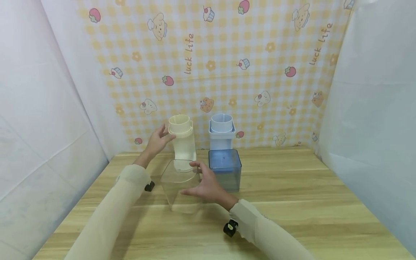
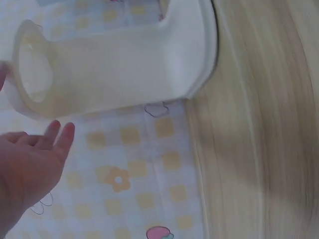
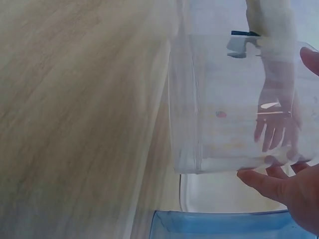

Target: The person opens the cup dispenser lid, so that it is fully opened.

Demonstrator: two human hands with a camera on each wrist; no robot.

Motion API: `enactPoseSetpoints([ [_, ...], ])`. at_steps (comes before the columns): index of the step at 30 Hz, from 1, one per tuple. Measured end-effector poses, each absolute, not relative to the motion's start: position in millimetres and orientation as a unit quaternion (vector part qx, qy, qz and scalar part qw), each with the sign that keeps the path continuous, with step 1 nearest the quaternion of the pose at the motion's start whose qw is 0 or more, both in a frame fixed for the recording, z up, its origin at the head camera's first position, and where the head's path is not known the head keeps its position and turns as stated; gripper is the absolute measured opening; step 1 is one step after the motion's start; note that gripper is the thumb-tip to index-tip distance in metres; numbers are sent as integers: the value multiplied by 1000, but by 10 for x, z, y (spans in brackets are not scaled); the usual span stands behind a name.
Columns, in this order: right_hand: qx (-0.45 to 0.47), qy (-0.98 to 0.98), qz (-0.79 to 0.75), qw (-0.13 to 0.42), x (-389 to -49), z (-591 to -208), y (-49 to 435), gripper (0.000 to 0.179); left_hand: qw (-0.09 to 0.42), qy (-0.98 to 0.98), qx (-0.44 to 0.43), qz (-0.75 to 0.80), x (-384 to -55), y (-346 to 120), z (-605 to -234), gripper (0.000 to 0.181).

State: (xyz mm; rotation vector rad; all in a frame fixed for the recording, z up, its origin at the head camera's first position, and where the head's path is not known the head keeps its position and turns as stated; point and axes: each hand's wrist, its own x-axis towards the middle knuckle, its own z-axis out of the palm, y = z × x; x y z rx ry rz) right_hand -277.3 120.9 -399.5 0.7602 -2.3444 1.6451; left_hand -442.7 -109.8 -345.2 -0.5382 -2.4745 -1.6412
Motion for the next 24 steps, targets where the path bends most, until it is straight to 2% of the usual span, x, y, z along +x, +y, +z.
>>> enactPoseSetpoints([
  [2,255,-789,551,97,-2790,-4010,1181,85,52,-811,-162,-560,-4371,-1098,-3428,100],
  [6,250,-785,558,103,-2811,-4016,1124,85,59,-809,-160,-562,-4235,-1083,-3398,98],
  [14,247,-776,572,94,-2911,-4034,1128,95,84,-814,-188,-544,-4013,-1054,-3449,83],
  [24,255,-777,571,73,-2952,-4025,1202,94,81,-779,-259,-565,-3656,-1145,-3442,68],
])
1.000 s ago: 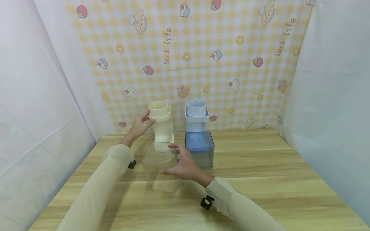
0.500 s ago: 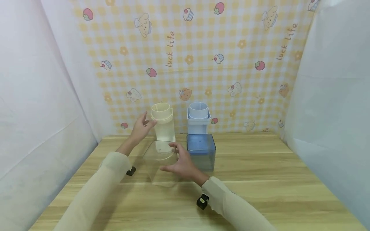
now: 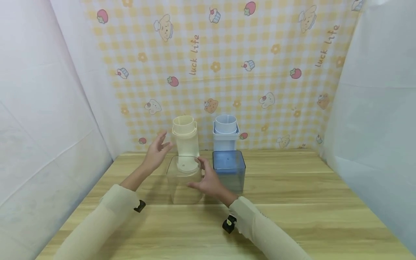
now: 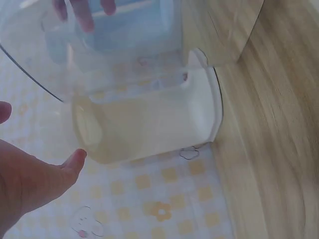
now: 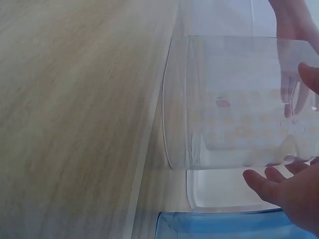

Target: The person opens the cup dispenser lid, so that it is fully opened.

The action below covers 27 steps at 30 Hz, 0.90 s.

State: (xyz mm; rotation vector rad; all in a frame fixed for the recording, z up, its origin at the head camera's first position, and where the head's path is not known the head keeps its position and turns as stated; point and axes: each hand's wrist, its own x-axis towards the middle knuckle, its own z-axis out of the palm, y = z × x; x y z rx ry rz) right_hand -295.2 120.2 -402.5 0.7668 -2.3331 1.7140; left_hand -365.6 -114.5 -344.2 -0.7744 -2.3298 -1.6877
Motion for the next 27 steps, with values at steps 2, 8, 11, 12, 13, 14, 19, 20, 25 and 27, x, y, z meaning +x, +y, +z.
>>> enactPoseSetpoints([
  [2,263,-774,570,81,-2967,-4015,1193,93,84,-783,-272,-553,-3566,-1157,-3408,68],
  [8,239,-769,587,81,-3015,-4002,1165,93,83,-788,-289,-538,-3401,-1192,-3361,68],
  [11,220,-770,595,72,-3029,-4009,1137,91,76,-786,-277,-547,-3361,-1245,-3384,69],
  [12,216,-770,596,72,-3032,-4011,1125,90,74,-785,-273,-550,-3354,-1265,-3395,69],
  [13,212,-773,594,74,-3033,-4009,1112,89,72,-784,-271,-554,-3349,-1287,-3408,69],
  [14,210,-775,592,77,-3035,-4012,1100,88,70,-783,-267,-557,-3344,-1310,-3421,68],
  [19,206,-779,584,95,-3046,-4035,1046,85,70,-781,-262,-563,-3306,-1386,-3476,66],
  [20,207,-779,584,97,-3050,-4044,1039,85,71,-781,-262,-563,-3297,-1393,-3485,66],
  [25,204,-777,587,102,-3063,-4068,1028,91,66,-780,-257,-567,-3252,-1397,-3522,66],
  [27,203,-778,585,106,-3064,-4070,1030,91,62,-780,-256,-567,-3239,-1400,-3530,66],
])
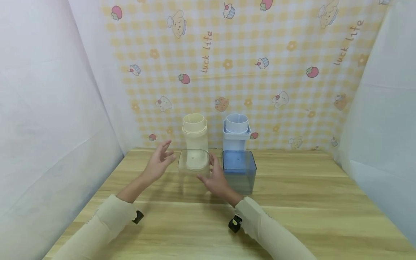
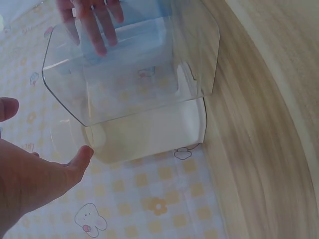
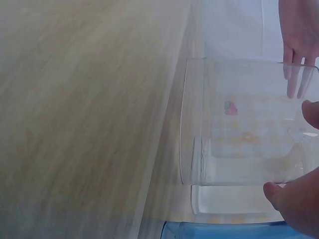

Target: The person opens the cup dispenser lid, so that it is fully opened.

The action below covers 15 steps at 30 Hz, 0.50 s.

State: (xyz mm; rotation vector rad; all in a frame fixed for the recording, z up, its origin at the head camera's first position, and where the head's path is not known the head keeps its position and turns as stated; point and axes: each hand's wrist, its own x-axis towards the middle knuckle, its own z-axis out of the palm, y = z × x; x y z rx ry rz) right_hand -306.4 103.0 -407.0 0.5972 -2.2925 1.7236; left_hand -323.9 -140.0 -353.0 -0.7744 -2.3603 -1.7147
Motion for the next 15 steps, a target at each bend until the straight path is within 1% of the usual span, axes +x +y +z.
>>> enactPoseSetpoints([
  [3,195,-786,574,118,-3031,-4071,1072,90,59,-782,-259,-563,-3219,-1369,-3537,68],
  [7,183,-792,560,160,-2970,-4054,1075,94,65,-788,-256,-556,-3193,-1351,-3525,68],
  [10,184,-798,535,208,-2880,-4021,1048,96,75,-799,-242,-544,-3156,-1329,-3510,71],
  [15,248,-797,465,295,-2716,-3918,1019,92,95,-810,-244,-525,-3028,-1243,-3460,78],
])
